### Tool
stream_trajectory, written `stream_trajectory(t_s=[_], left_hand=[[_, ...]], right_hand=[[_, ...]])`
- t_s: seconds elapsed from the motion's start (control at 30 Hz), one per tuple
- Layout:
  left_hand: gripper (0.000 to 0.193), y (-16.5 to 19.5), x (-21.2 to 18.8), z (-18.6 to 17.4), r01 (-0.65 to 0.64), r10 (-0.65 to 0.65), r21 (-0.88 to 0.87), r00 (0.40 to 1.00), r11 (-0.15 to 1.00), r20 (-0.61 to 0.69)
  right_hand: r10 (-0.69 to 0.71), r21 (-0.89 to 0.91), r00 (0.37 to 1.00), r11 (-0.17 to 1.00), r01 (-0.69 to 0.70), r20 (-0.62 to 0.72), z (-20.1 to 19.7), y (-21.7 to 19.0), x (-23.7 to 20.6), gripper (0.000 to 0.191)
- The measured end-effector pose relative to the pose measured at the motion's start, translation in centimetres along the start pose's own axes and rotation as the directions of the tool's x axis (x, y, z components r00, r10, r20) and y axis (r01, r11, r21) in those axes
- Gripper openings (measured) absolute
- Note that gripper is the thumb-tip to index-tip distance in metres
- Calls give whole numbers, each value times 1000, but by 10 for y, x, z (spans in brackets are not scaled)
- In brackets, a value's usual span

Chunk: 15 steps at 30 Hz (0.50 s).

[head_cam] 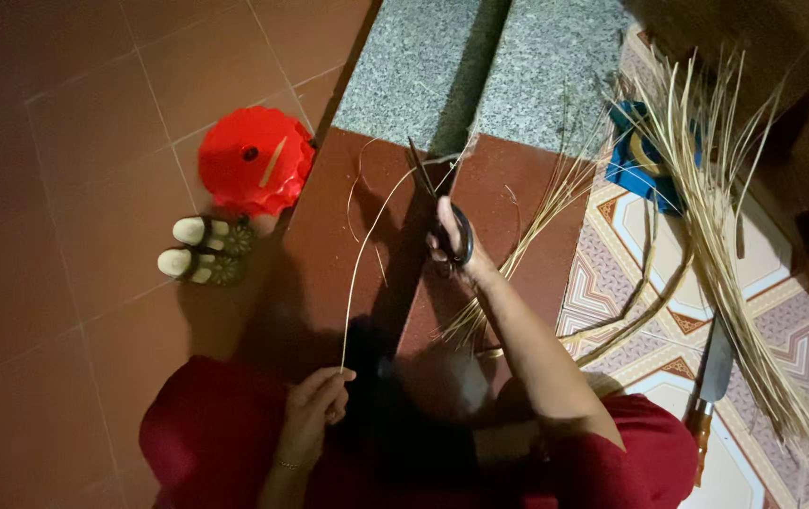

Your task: The person sits on the floor and weaves dried plant fibers into a basket. They gather and align fibers, use scissors to trim excess, and tie the fibers together to form the basket structure.

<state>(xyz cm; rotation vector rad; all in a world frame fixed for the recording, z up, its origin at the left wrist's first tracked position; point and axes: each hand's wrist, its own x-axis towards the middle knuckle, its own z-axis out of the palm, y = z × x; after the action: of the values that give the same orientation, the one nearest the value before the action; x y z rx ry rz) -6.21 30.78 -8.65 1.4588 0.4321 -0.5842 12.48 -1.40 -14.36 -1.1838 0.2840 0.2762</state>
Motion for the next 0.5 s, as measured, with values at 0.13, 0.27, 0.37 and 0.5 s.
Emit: stream_trajectory(t_s=[0.13, 0.27, 0.37, 0.5], left_hand=[[23, -3, 4, 3, 69, -70, -25, 997, 997, -25], [23, -4, 3, 4, 51, -54, -119, 998, 992, -21], [26, 1, 1, 5, 56, -66, -90, 991, 994, -120], [24, 14, -2, 12, -64, -9, -313, 974, 948, -226]], right_hand=[[15, -176, 991, 984, -39, -132, 9, 8, 16, 54], [-223, -332, 968, 927, 175, -112, 15, 17, 21, 59], [-98, -316, 992, 946, 67, -83, 14, 16, 2, 59], [17, -389, 1000, 921, -20, -12, 1, 17, -48, 54]])
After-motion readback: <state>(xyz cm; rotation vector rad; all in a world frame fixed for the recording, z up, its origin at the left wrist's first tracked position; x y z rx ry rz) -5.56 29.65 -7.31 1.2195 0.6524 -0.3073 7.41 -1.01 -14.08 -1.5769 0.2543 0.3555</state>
